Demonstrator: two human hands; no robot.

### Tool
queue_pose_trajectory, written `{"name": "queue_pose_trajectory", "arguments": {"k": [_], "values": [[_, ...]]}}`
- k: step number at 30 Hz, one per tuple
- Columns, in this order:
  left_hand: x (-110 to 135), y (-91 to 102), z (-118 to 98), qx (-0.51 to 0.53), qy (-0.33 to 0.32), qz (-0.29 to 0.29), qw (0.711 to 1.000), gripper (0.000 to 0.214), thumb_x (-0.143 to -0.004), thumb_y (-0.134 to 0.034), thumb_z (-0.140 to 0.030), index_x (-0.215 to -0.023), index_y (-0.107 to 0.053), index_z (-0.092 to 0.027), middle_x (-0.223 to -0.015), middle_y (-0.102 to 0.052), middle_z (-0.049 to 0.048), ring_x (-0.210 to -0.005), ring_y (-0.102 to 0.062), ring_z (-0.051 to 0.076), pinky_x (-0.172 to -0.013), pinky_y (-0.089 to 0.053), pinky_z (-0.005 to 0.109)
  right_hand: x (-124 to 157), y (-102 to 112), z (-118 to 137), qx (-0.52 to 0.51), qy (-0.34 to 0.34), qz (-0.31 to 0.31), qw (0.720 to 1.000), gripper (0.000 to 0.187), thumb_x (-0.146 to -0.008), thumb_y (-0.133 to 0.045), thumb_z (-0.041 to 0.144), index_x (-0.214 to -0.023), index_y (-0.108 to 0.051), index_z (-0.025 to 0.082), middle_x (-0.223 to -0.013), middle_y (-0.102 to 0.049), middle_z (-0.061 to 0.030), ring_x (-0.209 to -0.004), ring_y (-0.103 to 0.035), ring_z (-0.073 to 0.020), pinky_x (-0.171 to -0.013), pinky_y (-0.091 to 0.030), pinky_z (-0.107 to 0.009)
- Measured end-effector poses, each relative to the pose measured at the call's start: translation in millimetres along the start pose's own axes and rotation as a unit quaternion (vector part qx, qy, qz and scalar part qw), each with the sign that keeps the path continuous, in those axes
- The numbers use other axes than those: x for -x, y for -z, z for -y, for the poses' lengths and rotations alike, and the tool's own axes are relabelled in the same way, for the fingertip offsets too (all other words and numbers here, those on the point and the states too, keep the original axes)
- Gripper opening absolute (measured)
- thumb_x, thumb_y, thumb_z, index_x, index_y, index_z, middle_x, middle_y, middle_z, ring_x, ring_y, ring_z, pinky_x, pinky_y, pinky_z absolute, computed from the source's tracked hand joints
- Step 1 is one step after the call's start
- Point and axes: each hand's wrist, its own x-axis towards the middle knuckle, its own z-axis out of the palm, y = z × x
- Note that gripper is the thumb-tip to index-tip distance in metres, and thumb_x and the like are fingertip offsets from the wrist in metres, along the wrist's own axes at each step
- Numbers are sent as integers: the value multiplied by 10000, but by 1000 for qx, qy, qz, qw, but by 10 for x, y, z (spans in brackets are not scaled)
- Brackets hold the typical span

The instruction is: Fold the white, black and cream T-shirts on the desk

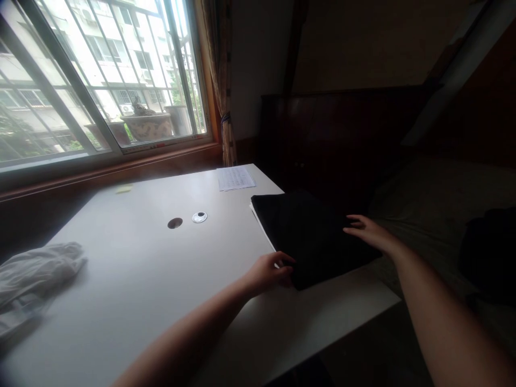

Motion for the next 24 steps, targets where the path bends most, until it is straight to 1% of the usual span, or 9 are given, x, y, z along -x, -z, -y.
{"name": "queue_pose_trajectory", "arguments": {"k": [2, 3, 6, 8, 10, 13, 18, 21, 24], "values": [[121, 68, -45, -61, -23, 25, 998, 353, -924, -595, -292, -1264, -670, -237, -775, -693, 3, -708, -720, 167, -777, -575, 333, -45, -42, 55, -3, -1, 7, 1000, 541, -828, -638, 381, -1323, -636, 162, -1274, -644, -247, -1056, -683, -343, -883, -533, -412], [196, 118, -67, -91, -41, 29, 995, 386, -930, -587, -306, -1307, -650, -253, -825, -702, 10, -705, -715, 163, -798, -570, 343, -60, -85, 110, 14, 17, -8, 1000, 553, -839, -621, 403, -1335, -628, 160, -1331, -609, -237, -1122, -654, -352, -948, -514, -428], [454, 327, -110, -115, -72, 35, 990, 569, -930, -607, -336, -1487, -491, -323, -1086, -692, 53, -736, -707, 149, -824, -564, 344, -66, -305, 391, 65, 132, -44, 988, 517, -898, -533, 479, -1324, -644, 207, -1405, -578, -154, -1286, -559, -342, -1117, -418, -465], [634, 505, -96, -91, -61, 44, 993, 679, -933, -616, -361, -1564, -364, -354, -1212, -651, 83, -782, -709, 154, -814, -570, 341, -50, -495, 645, 60, 207, -13, 976, 535, -929, -486, 518, -1371, -615, 245, -1476, -547, -105, -1379, -490, -319, -1182, -360, -463], [809, 701, -34, -78, -54, 36, 995, 694, -938, -619, -375, -1575, -344, -362, -1280, -623, 102, -880, -709, 179, -840, -571, 354, -46, -671, 914, 66, 249, 34, 966, 581, -945, -459, 558, -1448, -552, 285, -1566, -473, -63, -1477, -375, -309, -1228, -300, -472], [1051, 1014, 139, -76, -67, -24, 995, 634, -948, -617, -390, -1546, -407, -359, -1316, -609, 110, -1043, -675, 226, -935, -554, 407, -106, -856, 1294, 83, 270, 102, 954, 649, -964, -406, 619, -1543, -433, 329, -1641, -368, -14, -1541, -251, -293, -1262, -219, -502], [1421, 1559, 486, -69, -73, -151, 983, 593, -985, -557, -454, -1542, -408, -314, -1307, -614, 120, -1177, -637, 267, -1032, -518, 466, -327, -1072, 1810, 94, 282, 149, 943, 743, -986, -277, 692, -1608, -313, 288, -1693, -225, -33, -1564, -162, -288, -1272, -126, -537], [1668, 1888, 652, -175, -80, -220, 956, 565, -1009, -497, -480, -1541, -408, -314, -1385, -587, 121, -1288, -577, 293, -1081, -482, 488, -370, -1286, 1986, 97, 277, 170, 940, 731, -1000, -234, 670, -1617, -290, 282, -1703, -177, -25, -1572, -115, -275, -1272, -94, -534], [1925, 2176, 808, -354, -75, -254, 897, 560, -1010, -484, -484, -1548, -404, -350, -1550, -483, 80, -1460, -404, 325, -1194, -335, 549, -304, -1532, 2026, 112, 277, 185, 936, 703, -1014, -223, 621, -1620, -277, 271, -1705, -160, -29, -1574, -94, -256, -1271, -79, -530]]}}
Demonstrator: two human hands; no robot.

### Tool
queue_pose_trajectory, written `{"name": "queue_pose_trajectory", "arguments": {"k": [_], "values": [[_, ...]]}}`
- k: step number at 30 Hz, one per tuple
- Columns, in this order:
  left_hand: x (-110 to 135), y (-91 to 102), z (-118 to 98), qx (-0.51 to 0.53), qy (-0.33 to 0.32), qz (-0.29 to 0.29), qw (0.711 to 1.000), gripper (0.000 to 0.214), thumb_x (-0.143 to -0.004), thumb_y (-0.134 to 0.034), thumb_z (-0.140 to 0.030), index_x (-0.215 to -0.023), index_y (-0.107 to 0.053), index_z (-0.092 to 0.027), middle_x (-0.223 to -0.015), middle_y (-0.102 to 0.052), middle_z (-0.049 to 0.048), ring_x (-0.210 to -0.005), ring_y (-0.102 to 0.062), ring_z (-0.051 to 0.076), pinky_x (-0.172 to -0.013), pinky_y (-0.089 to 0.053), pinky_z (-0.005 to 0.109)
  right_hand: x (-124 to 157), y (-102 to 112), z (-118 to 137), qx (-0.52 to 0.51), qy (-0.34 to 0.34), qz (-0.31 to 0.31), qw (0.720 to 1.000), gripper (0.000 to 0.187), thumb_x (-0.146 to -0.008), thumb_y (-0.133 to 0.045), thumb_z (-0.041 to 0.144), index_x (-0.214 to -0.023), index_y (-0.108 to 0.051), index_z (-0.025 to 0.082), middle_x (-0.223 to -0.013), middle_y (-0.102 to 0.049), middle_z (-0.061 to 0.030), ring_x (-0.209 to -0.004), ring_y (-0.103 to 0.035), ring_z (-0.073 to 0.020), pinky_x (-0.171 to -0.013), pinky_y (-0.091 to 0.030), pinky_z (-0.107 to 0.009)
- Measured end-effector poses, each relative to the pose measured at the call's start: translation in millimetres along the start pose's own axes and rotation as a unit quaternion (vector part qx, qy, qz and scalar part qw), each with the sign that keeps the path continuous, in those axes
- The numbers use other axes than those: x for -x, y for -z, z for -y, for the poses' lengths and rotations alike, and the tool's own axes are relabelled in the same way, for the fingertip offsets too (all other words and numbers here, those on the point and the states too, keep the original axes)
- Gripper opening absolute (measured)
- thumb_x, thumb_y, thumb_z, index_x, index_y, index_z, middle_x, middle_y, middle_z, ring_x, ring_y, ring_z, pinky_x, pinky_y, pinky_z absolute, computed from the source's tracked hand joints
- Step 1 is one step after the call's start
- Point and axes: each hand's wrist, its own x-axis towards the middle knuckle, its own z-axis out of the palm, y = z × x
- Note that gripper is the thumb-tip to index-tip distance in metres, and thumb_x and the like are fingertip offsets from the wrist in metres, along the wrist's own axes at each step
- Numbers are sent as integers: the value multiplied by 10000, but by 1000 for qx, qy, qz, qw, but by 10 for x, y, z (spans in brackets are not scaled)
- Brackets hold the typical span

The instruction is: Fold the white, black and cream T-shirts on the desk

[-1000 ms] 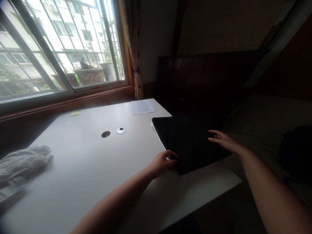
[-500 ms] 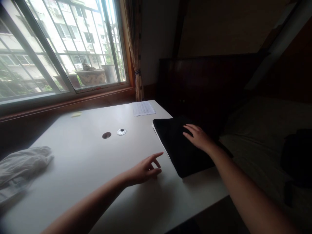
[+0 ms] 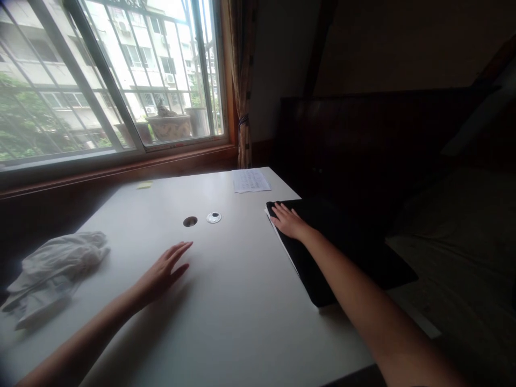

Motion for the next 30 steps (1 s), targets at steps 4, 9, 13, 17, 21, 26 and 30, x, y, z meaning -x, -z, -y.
{"name": "queue_pose_trajectory", "arguments": {"k": [4, 9, 13, 17, 21, 26, 30], "values": [[176, 118, 305, -133, 4, -11, 991, 547, -1015, -464, -482, -1542, -425, -342, -1613, -424, 46, -1530, -289, 317, -1253, -163, 580, 21, -219, 20, 21, 7, -19, 1000, 714, -1018, -235, 599, -1621, -278, 221, -1703, -167, -61, -1575, -97, -255, -1269, -61, -528], [229, 68, 414, -185, 12, -1, 983, 476, -1041, -410, -444, -1502, -488, -356, -1601, -444, 28, -1518, -326, 289, -1251, -170, 571, 23, -250, -10, 33, 5, -27, 999, 692, -1021, -224, 606, -1620, -281, 264, -1699, -196, -39, -1572, -129, -235, -1271, -85, -502], [245, 63, 467, -252, -3, 14, 968, 487, -1052, -378, -455, -1520, -464, -349, -1617, -414, 19, -1518, -330, 281, -1244, -229, 561, 34, -269, 0, 62, 4, -31, 998, 699, -1034, -191, 577, -1617, -292, 206, -1693, -216, -59, -1568, -157, -241, -1267, -114, -506], [279, 84, 549, -286, -23, 19, 958, 496, -1056, -370, -457, -1539, -430, -360, -1629, -390, 6, -1515, -334, 281, -1234, -274, 559, 62, -291, 11, 76, 6, -30, 997, 700, -1043, -158, 561, -1616, -296, 182, -1690, -228, -63, -1566, -166, -231, -1268, -118, -486], [285, 90, 569, -288, -22, 24, 957, 496, -1056, -367, -464, -1537, -432, -359, -1628, -388, 4, -1516, -332, 283, -1231, -284, 562, 80, -289, 21, 82, 7, -28, 996, 702, -1043, -160, 560, -1618, -288, 179, -1689, -230, -67, -1565, -169, -231, -1267, -126, -487], [283, 87, 562, -281, -24, 20, 959, 495, -1056, -369, -458, -1536, -437, -355, -1627, -391, 14, -1516, -331, 284, -1232, -281, 561, 94, -269, 36, 84, 16, -24, 996, 678, -1047, -170, 535, -1623, -275, 194, -1690, -230, -63, -1566, -167, -242, -1265, -126, -504], [288, 83, 580, -280, -22, 21, 960, 496, -1055, -372, -462, -1536, -436, -357, -1627, -390, 15, -1516, -332, 283, -1231, -282, 560, 124, -235, 75, 83, 26, -11, 996, 665, -1049, -178, 511, -1628, -258, 193, -1691, -225, -66, -1567, -159, -246, -1264, -121, -517]]}}
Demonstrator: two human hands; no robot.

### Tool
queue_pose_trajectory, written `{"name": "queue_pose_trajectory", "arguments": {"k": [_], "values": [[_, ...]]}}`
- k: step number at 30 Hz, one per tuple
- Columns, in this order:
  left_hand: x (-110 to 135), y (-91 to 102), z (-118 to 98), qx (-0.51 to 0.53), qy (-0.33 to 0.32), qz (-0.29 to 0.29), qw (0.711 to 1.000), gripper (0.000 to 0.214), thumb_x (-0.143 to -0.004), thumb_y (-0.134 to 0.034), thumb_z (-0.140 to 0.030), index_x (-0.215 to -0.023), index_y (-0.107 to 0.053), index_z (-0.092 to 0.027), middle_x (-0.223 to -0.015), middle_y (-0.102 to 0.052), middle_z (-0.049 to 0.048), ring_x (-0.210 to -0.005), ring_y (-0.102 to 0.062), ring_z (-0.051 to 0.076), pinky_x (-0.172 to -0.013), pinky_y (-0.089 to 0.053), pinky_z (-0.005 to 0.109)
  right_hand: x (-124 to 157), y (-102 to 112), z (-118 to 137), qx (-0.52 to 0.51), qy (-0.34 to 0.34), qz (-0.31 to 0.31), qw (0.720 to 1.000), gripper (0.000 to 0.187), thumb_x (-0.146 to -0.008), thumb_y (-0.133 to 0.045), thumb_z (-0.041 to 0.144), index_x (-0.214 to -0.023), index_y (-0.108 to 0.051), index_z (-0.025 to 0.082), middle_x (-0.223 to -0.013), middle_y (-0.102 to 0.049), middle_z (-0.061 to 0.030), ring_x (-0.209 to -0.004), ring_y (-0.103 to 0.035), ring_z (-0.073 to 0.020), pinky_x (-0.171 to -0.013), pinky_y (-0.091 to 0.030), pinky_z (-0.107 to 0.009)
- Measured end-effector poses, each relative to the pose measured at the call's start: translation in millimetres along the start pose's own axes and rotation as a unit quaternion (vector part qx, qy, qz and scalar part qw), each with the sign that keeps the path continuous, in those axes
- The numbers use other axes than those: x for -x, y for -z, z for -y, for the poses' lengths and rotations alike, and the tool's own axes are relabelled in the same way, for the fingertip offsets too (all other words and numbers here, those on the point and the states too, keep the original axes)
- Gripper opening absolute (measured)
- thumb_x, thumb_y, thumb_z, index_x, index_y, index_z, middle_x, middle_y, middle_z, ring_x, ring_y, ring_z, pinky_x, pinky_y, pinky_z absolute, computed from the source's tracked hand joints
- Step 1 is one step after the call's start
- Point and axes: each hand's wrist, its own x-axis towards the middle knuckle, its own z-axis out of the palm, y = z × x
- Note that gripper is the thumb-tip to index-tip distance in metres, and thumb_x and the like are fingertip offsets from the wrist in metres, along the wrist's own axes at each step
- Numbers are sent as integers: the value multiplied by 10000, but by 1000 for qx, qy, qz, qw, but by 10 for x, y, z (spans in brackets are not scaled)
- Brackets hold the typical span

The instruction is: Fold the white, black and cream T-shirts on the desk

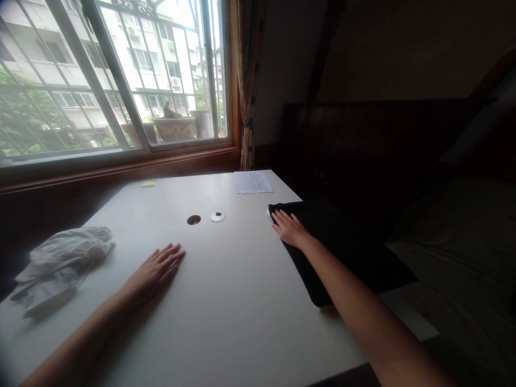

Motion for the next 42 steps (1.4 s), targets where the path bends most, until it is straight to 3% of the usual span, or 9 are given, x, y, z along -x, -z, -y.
{"name": "queue_pose_trajectory", "arguments": {"k": [7, 10, 13, 19, 28, 32, 35, 39, 42], "values": [[-1, -10, 12, 6, -4, -8, 1000, 498, -1052, -377, -468, -1537, -432, -366, -1629, -387, 10, -1515, -333, 286, -1229, -284, 558, 148, 41, 382, -12, 25, 16, 999, 632, -1053, -235, 462, -1593, -357, 156, -1680, -242, -115, -1563, -169, -276, -1264, -128, -513], [-1, -11, 21, 10, -5, -8, 1000, 496, -1050, -382, -466, -1532, -440, -365, -1625, -393, 12, -1514, -337, 287, -1229, -286, 558, 267, 24, 763, -49, 97, 54, 993, 607, -1056, -261, 412, -1582, -378, 132, -1663, -288, -125, -1553, -215, -261, -1271, -139, -481], [9, -5, 42, 15, -10, -7, 1000, 491, -1050, -385, -460, -1524, -456, -354, -1618, -406, 18, -1509, -346, 285, -1227, -290, 560, 424, -8, 1254, -100, 166, 95, 976, 641, -1059, -280, 475, -1591, -359, 125, -1683, -225, -114, -1565, -161, -261, -1272, -170, -439], [39, 43, 128, 29, -30, -35, 998, 454, -1043, -416, -436, -1462, -547, -320, -1554, -505, 25, -1452, -448, 279, -1205, -367, 529, 725, -134, 2078, -139, 230, 45, 962, 645, -1057, -318, 519, -1610, -322, 188, -1693, -204, -79, -1573, -124, -262, -1282, -99, -478], [76, 166, 169, 33, -20, -68, 997, 390, -1029, -431, -414, -1304, -680, -295, -1409, -649, 22, -1325, -592, 254, -1103, -510, 436, 749, -111, 2123, -167, 258, 3, 951, 549, -1043, -422, 415, -1548, -449, 202, -1618, -403, -76, -1521, -307, -243, -1268, -209, -454], [125, 315, 244, 8, 53, -79, 995, 367, -1003, -443, -392, -1224, -718, -290, -1307, -712, 41, -1231, -653, 272, -1037, -538, 447, 739, -90, 2103, -178, 265, -13, 948, 512, -1030, -471, 383, -1510, -505, 210, -1576, -469, -84, -1483, -380, -257, -1246, -279, -479], [228, 507, 442, -51, 132, -122, 982, 368, -954, -471, -318, -1234, -703, -256, -1284, -718, 67, -1271, -614, 289, -1098, -466, 466, 730, -92, 2081, -183, 265, -34, 946, 470, -1021, -495, 352, -1473, -551, 235, -1537, -520, -81, -1447, -434, -262, -1217, -340, -486], [507, 722, 845, -130, 275, -195, 932, 423, -927, -489, -305, -1311, -637, -209, -1398, -633, 110, -1423, -434, 332, -1207, -266, 561, 717, -114, 2054, -188, 261, -47, 946, 443, -1017, -502, 340, -1447, -577, 260, -1513, -547, -71, -1427, -458, -265, -1197, -372, -492], [731, 726, 1122, -128, 419, -170, 883, 549, -903, -545, -421, -1392, -572, -174, -1500, -524, 180, -1443, -321, 454, -1139, -208, 728, 710, -129, 2046, -192, 261, -50, 945, 442, -1013, -510, 346, -1442, -582, 268, -1512, -547, -63, -1427, -457, -264, -1193, -380, -484]]}}
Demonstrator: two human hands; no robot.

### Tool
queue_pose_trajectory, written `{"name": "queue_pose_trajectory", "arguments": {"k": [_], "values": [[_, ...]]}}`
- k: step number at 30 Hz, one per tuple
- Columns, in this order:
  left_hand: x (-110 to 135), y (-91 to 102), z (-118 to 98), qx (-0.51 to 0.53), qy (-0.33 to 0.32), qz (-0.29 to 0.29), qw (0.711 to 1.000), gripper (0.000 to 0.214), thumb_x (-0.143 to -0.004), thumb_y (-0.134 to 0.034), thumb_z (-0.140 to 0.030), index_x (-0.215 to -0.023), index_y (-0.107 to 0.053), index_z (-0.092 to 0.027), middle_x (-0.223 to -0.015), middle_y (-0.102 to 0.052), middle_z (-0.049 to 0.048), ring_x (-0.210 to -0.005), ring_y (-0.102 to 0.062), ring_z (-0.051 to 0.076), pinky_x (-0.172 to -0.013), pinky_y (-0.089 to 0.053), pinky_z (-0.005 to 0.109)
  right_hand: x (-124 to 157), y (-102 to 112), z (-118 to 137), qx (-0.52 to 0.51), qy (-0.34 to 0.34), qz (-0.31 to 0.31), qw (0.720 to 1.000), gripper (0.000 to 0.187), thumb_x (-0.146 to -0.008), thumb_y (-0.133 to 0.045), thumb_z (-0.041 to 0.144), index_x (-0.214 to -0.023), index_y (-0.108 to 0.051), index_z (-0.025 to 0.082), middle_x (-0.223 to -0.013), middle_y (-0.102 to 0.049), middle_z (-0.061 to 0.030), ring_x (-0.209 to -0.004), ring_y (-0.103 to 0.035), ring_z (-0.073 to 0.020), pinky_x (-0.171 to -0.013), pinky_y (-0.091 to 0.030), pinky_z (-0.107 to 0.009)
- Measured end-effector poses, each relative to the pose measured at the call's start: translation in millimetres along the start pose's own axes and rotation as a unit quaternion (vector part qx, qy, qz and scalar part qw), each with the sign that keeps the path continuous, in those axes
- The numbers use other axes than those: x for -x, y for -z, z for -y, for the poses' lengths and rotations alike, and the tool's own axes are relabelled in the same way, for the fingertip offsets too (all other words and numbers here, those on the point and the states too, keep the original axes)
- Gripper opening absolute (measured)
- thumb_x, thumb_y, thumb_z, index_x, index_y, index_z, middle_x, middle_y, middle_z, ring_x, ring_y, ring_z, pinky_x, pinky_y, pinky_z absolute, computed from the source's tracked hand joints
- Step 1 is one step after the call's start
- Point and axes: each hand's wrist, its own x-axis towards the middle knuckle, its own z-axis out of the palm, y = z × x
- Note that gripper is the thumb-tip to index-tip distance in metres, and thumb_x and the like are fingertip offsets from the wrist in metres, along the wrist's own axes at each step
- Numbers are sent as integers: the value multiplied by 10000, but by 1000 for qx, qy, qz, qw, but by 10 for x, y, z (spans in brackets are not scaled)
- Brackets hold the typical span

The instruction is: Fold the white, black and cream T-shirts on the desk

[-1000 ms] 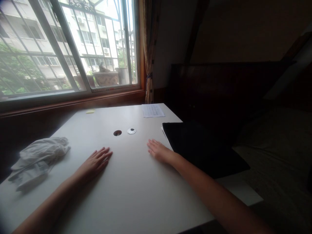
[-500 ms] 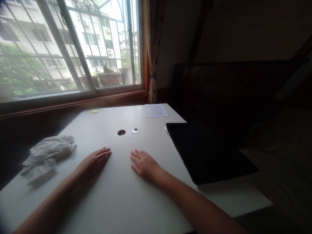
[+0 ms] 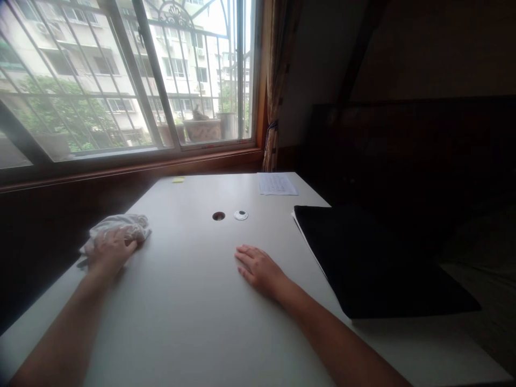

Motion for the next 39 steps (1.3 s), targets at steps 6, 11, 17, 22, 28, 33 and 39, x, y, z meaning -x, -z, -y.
{"name": "queue_pose_trajectory", "arguments": {"k": [6, 11, 17, 22, 28, 33, 39], "values": [[12, -165, 189, -13, 54, 63, 996, 580, -947, -448, -521, -1409, -555, -188, -1525, -469, 184, -1383, -355, 456, -1061, -341, 692, -12, -6, -25, 5, 1, 5, 1000, 432, -1011, -508, 338, -1429, -592, 264, -1506, -552, -65, -1417, -463, -265, -1177, -393, -486], [-17, -169, 135, 2, 7, 50, 999, 494, -963, -429, -487, -1327, -620, -214, -1449, -548, 153, -1331, -425, 429, -1035, -406, 614, -10, -22, -57, -2, 6, -3, 1000, 424, -1004, -521, 342, -1418, -599, 293, -1506, -552, -53, -1410, -469, -271, -1169, -399, -492], [10, -186, -256, 214, -199, 42, 955, 324, -916, -559, -387, -1153, -683, -204, -1224, -670, 131, -1211, -576, 313, -1092, -444, 505, -29, -19, -90, -2, 10, -9, 1000, 417, -1005, -518, 328, -1412, -595, 285, -1472, -579, -59, -1381, -494, -267, -1154, -416, -484], [420, -33, -1021, 377, -369, 121, 841, 297, -973, -568, -380, -1227, -657, -256, -1302, -652, 101, -1123, -668, 226, -925, -593, 386, -37, -28, -100, -22, 4, -48, 999, 542, -984, -573, 347, -1507, -456, 267, -1473, -545, -105, -1350, -511, -276, -1142, -428, -500], [754, 172, -1431, 357, -463, 134, 800, 368, -971, -622, -371, -1325, -598, -273, -1288, -634, 120, -1196, -605, 250, -1022, -541, 444, -59, 9, -84, -38, -6, -119, 992, 491, -896, -707, 275, -1360, -547, 242, -1285, -602, -121, -1198, -568, -289, -1043, -496, -489], [753, 3, -1419, 310, -443, 127, 831, 485, -929, -662, -481, -1352, -562, -265, -1208, -642, 113, -1114, -596, 279, -951, -554, 463, -80, 34, -76, -29, -25, -127, 991, 181, -864, -648, 111, -989, -669, 241, -994, -648, -50, -975, -614, -239, -909, -533, -412], [687, -86, -1390, 285, -426, 147, 846, 154, -1010, -524, -338, -1054, -640, -247, -953, -646, 53, -895, -600, 220, -798, -548, 369, -55, 42, -53, -26, -3, -158, 987, 147, -868, -610, 112, -922, -641, 245, -912, -630, -45, -879, -599, -228, -827, -531, -376]]}}
